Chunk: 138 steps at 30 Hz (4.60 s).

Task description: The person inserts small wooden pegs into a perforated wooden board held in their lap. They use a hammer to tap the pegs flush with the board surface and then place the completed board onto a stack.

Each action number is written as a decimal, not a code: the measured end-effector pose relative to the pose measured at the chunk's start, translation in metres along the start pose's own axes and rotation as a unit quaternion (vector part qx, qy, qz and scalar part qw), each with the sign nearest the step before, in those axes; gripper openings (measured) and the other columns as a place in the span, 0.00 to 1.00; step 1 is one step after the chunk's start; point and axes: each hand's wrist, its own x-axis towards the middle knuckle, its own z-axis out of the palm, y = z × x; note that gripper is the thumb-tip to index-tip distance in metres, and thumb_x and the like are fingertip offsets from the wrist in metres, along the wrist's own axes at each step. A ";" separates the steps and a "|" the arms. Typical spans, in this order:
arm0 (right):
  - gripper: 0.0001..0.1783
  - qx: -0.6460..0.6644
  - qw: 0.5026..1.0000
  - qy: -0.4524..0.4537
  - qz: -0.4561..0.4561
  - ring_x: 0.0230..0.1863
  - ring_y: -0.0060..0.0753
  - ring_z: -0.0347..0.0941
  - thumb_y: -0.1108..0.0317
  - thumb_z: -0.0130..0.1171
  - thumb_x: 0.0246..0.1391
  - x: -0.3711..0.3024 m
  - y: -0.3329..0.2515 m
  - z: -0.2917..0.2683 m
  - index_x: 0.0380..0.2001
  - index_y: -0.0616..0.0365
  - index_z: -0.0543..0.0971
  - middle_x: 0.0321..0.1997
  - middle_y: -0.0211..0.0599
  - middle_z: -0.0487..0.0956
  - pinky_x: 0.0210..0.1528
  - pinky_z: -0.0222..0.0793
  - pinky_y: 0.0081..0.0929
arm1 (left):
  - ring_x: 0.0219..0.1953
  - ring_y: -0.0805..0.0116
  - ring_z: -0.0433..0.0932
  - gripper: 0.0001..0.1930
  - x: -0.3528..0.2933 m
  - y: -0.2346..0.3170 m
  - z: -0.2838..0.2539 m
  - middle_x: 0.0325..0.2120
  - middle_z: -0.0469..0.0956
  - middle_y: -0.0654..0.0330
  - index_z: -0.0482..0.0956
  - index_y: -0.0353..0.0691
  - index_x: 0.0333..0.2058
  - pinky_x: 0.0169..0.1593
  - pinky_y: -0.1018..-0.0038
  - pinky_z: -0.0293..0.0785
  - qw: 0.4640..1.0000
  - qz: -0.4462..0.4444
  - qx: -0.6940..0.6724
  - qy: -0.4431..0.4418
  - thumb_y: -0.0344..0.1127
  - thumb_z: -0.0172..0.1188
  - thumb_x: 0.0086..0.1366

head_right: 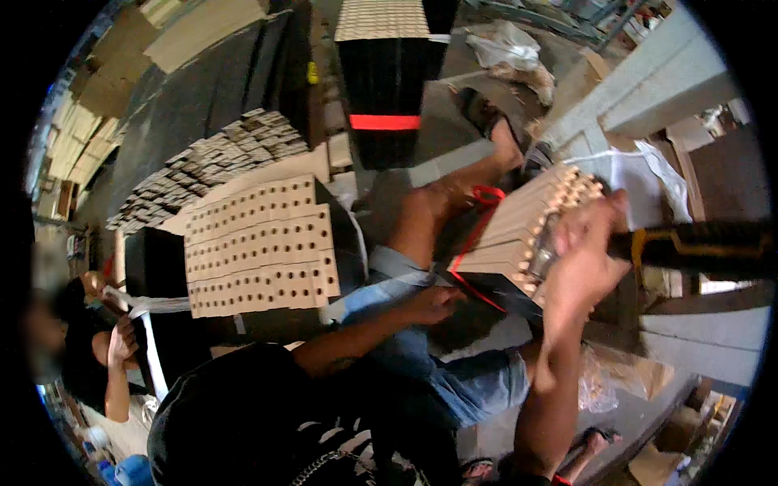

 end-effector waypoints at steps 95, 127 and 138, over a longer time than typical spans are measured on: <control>0.09 -0.369 0.865 0.335 -0.063 0.32 0.24 0.78 0.76 0.61 0.57 -0.172 -0.006 -0.331 0.42 0.63 0.76 0.31 0.38 0.81 0.36 0.75 0.27 | 0.40 0.57 0.83 0.19 -0.108 0.232 -0.023 0.38 0.83 0.48 0.80 0.31 0.49 0.49 0.65 0.76 0.963 0.194 0.112 0.147 0.41 0.55 0.71; 0.12 -0.390 0.706 0.117 0.579 0.32 0.60 0.78 0.62 0.60 0.53 -0.601 0.083 -0.297 0.29 0.62 0.80 0.29 0.58 0.79 0.34 0.72 0.47 | 0.26 0.72 0.74 0.21 -0.119 0.223 0.005 0.25 0.76 0.57 0.78 0.28 0.41 0.32 0.77 0.71 0.945 0.162 -0.155 -0.239 0.43 0.47 0.75; 0.11 -0.272 0.956 0.107 0.033 0.33 0.30 0.80 0.72 0.64 0.56 -0.266 -0.119 -0.214 0.42 0.63 0.79 0.40 0.40 0.83 0.34 0.76 0.27 | 0.26 0.74 0.73 0.22 -0.105 0.239 0.027 0.26 0.76 0.60 0.78 0.31 0.42 0.31 0.76 0.69 0.909 0.105 -0.216 -0.341 0.46 0.44 0.77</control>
